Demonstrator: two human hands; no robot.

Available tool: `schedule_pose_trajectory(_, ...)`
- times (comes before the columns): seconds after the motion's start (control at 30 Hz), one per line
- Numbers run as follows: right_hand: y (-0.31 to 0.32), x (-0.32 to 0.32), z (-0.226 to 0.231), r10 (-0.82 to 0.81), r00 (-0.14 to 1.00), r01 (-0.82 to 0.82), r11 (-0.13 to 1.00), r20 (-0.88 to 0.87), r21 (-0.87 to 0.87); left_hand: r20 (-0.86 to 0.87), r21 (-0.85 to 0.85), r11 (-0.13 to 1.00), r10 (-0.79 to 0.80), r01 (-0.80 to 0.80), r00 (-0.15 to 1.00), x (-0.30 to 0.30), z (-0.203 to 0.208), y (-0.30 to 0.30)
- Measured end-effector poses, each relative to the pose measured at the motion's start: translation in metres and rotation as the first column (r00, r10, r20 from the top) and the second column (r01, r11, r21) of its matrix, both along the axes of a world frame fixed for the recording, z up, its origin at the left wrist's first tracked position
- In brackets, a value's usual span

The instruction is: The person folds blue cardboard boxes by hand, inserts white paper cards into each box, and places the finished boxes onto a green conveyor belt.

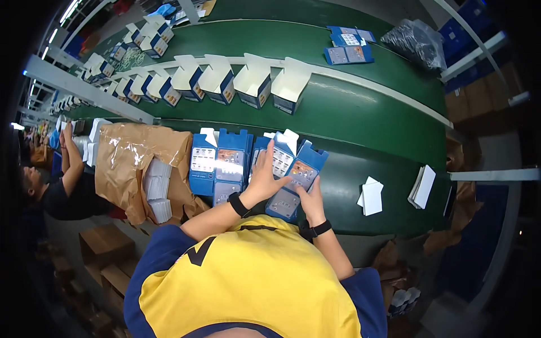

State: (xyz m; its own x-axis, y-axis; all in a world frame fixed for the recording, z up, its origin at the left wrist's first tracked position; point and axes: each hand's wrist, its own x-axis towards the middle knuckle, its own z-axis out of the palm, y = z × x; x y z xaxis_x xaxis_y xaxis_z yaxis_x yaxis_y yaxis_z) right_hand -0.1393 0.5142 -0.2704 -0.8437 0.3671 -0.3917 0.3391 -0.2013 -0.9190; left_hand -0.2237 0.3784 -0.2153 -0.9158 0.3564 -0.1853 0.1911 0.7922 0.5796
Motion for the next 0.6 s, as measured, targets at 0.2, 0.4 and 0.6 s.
schedule_pose_trajectory(0.2,-0.013,0.021,0.073,-0.134,0.977,0.106,0.981,-0.167,-0.165,0.462,0.579,0.712,0.115,-0.397,0.88,-0.015,0.032,-0.016)
schedule_pose_trajectory(0.4,-0.007,0.022,0.072,0.264,0.932,-0.297,0.949,-0.247,-0.107,0.468,0.736,0.607,-0.134,-0.301,0.874,-0.015,0.041,-0.026)
schedule_pose_trajectory(0.6,-0.003,-0.029,0.079,-0.02,0.857,-0.109,0.97,-0.515,-0.218,0.18,0.783,0.603,-0.453,0.152,0.873,0.026,0.08,-0.012)
